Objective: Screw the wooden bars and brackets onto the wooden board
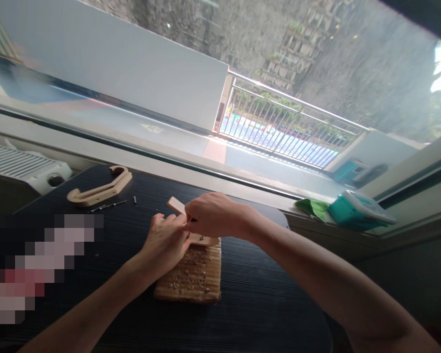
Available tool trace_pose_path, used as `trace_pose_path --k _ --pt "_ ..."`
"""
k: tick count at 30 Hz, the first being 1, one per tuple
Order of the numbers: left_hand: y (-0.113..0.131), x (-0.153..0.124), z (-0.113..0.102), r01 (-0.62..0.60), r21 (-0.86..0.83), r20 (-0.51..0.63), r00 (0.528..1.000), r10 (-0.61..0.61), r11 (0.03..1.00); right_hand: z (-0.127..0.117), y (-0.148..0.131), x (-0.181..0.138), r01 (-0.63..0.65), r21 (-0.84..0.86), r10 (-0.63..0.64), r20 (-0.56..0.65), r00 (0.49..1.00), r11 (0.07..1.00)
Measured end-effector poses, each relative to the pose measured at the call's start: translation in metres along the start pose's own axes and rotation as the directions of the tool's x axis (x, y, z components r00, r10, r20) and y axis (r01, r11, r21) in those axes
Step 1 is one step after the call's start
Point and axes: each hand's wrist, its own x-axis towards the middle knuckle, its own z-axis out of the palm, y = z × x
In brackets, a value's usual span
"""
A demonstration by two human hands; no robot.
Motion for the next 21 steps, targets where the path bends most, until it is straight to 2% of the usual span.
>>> trace_pose_path --k 4,11,15,21 --pt "0.001 -0.001 0.000 0.002 0.002 -0.003 1.000 -0.002 1.000 -0.004 0.000 -0.002 -0.064 0.025 0.065 -0.021 0.998 0.998" --pt "0.002 -0.001 -0.001 -0.007 0.005 -0.039 0.999 0.007 1.000 -0.020 -0.001 -0.015 0.038 -0.011 -0.038 -0.007 0.999 0.999" --pt "0.000 0.000 0.000 0.002 -0.007 -0.026 1.000 -0.002 1.000 -0.013 -0.003 -0.009 0.034 -0.026 -0.034 -0.024 0.999 0.999" --pt "-0.004 -0.001 0.005 -0.005 -0.009 -0.024 1.000 0.005 1.000 0.001 -0.003 0.003 -0.091 0.039 0.094 -0.085 0.992 0.995"
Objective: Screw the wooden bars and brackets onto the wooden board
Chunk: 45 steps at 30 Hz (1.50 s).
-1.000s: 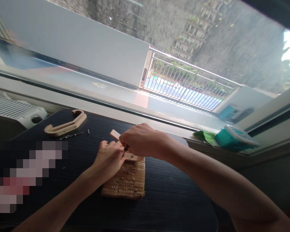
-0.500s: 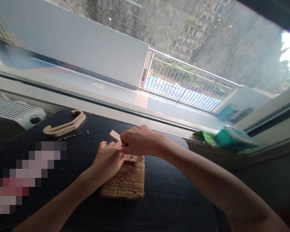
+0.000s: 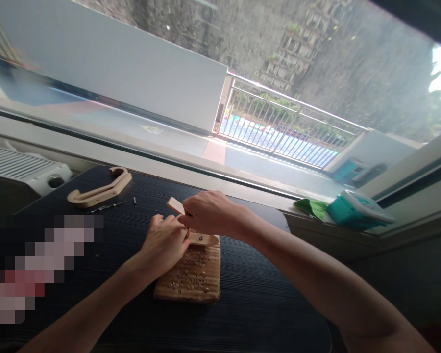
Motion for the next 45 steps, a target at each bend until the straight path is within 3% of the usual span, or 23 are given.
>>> trace_pose_path --k 8,11,16,20,26,30,35,39,45 --pt "0.005 0.000 -0.003 -0.014 0.022 -0.031 0.999 0.015 1.000 -0.018 0.003 -0.016 0.122 -0.047 -0.117 0.092 0.989 0.991" --pt "0.005 0.000 -0.003 -0.008 0.025 -0.005 1.000 0.008 1.000 -0.011 0.000 -0.013 0.150 -0.061 -0.142 0.117 0.983 0.987" --pt "0.003 0.001 -0.003 -0.022 0.017 0.011 1.000 0.022 1.000 0.006 -0.002 -0.006 0.066 -0.023 -0.065 0.024 0.998 0.998" --pt "-0.006 -0.001 -0.009 -0.103 -0.036 -0.009 0.995 0.103 0.994 0.001 -0.001 -0.010 -0.010 0.000 0.010 0.028 1.000 1.000" --pt "-0.028 -0.002 -0.020 -0.181 -0.083 -0.047 0.983 0.178 0.980 -0.012 -0.002 -0.014 0.023 -0.095 -0.011 0.123 0.992 0.995" --pt "-0.034 0.010 -0.021 -0.253 -0.176 0.070 0.961 0.268 0.951 -0.007 -0.007 -0.010 0.132 -0.193 -0.115 0.097 0.989 0.972" --pt "-0.041 0.024 -0.018 -0.187 -0.317 0.169 0.953 0.249 0.930 -0.004 -0.022 -0.002 0.200 -0.224 -0.177 0.119 0.977 0.954" --pt "-0.049 0.022 -0.025 -0.083 -0.542 0.303 0.909 0.287 0.837 -0.007 -0.027 0.006 0.230 -0.223 -0.190 0.186 0.964 0.947" --pt "-0.057 0.012 -0.033 -0.056 -0.595 0.191 0.959 0.209 0.801 -0.006 -0.020 0.010 0.240 -0.209 -0.204 0.180 0.962 0.948"
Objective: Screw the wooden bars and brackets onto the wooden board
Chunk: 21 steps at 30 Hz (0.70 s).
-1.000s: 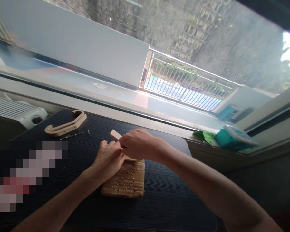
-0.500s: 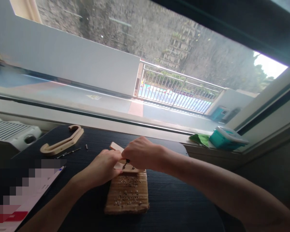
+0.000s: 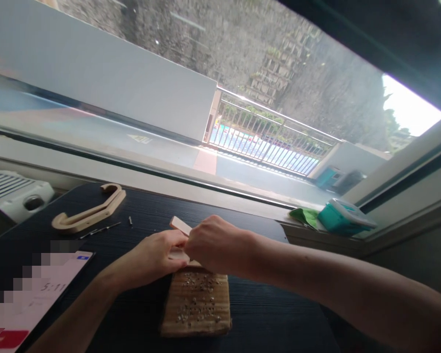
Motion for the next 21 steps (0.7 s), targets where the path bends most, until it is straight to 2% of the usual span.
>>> trace_pose_path --k 6,8,12,15,21 --pt "-0.014 0.000 0.010 0.039 -0.156 -0.021 0.999 -0.043 0.987 0.005 0.003 -0.009 -0.042 0.022 0.042 -0.010 0.999 0.999" --pt "-0.018 0.002 0.014 0.009 -0.139 -0.071 0.997 -0.019 0.990 0.006 0.002 -0.009 -0.051 0.025 0.052 -0.011 0.999 0.998" --pt "-0.023 0.004 0.017 -0.154 0.145 -0.207 0.961 0.182 0.977 0.006 0.001 -0.005 -0.042 0.037 0.042 0.003 0.999 0.998" --pt "-0.023 0.002 0.017 -0.232 0.325 -0.187 0.934 0.303 0.917 0.005 0.000 -0.002 -0.034 0.031 0.034 -0.018 0.999 0.999" --pt "-0.017 -0.002 0.024 -0.231 0.467 -0.183 0.919 0.349 0.854 0.004 0.004 -0.001 -0.106 0.036 0.104 0.043 0.994 0.994"
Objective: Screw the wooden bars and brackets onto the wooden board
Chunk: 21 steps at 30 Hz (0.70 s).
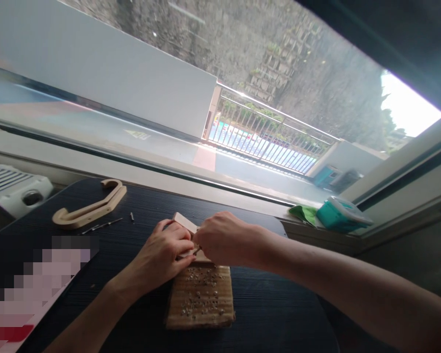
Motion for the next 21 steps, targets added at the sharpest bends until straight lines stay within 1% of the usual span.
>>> trace_pose_path --k 4,7,11,15,19,21 --pt "0.006 -0.001 0.003 -0.013 0.038 -0.043 0.999 0.015 0.999 -0.005 0.001 0.000 -0.114 0.068 0.112 0.033 0.993 0.991" --pt "0.007 -0.001 0.004 -0.021 0.055 -0.052 0.998 0.024 0.998 -0.009 -0.001 0.000 -0.145 0.048 0.143 0.057 0.988 0.988" --pt "0.007 -0.001 0.005 -0.007 0.076 -0.051 0.999 0.011 0.997 -0.015 -0.008 0.000 -0.069 -0.052 0.072 0.054 0.996 0.996" --pt "0.008 -0.001 0.004 0.005 0.088 -0.037 0.999 -0.002 0.996 -0.017 -0.012 0.001 0.028 -0.074 -0.026 0.026 0.999 0.997" --pt "0.011 -0.002 0.000 0.037 0.093 -0.003 0.999 -0.037 0.995 -0.013 -0.011 0.005 0.030 -0.076 -0.030 0.002 1.000 0.997" --pt "0.012 -0.004 -0.002 0.032 0.084 0.003 0.999 -0.033 0.996 -0.010 -0.008 0.006 0.025 -0.060 -0.025 0.001 1.000 0.998"
